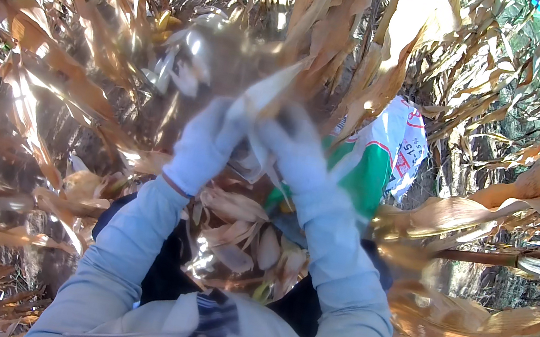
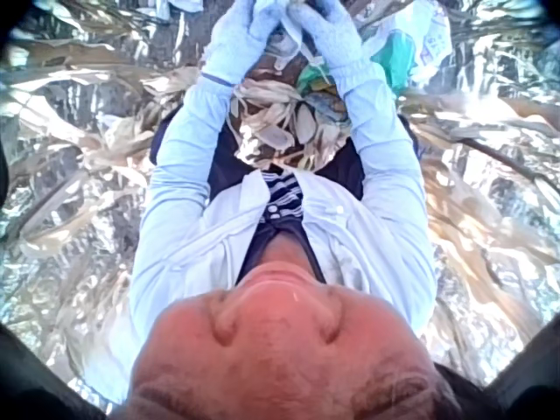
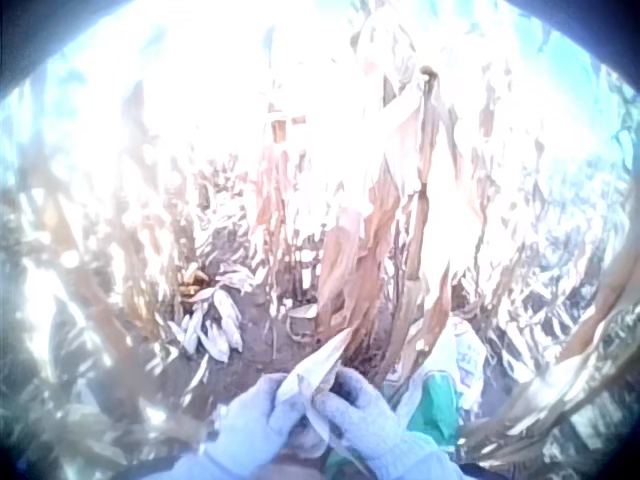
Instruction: The person shucks corn cobs by hand in a cornfield. They remove the dried husks from each cob and place the cleaned corn into a nearby sack.
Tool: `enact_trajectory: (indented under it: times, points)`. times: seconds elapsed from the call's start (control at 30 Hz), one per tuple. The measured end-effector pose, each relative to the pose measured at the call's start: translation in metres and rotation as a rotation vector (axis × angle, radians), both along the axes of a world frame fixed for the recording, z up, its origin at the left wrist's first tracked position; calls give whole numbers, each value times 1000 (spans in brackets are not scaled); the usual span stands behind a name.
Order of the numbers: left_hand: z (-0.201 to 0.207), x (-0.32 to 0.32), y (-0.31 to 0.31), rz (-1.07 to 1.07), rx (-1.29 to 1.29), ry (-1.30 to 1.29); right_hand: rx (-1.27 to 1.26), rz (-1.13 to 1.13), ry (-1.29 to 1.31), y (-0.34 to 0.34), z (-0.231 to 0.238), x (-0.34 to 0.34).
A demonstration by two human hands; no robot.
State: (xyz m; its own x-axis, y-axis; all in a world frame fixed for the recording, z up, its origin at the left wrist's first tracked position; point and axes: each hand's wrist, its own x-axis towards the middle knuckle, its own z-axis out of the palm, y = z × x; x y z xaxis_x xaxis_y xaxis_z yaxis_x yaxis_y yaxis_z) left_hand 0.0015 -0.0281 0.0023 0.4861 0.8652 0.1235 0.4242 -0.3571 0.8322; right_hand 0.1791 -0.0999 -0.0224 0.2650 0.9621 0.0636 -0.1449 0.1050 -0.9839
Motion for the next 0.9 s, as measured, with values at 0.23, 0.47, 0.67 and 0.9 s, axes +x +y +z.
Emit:
enact_trajectory:
  times: [0.23,0.47,0.67,0.9]
  points:
    - [-9,-5,8,-15,122,-28,-122,75,51,-5,7,-13]
    - [8,-22,28,135,273,-76,-65,-245,-860,-10,3,-20]
    - [15,2,3,-8,134,336,146,-141,-1167,-12,6,-23]
    - [-8,6,2,95,84,14,52,-209,-975,-7,-8,-39]
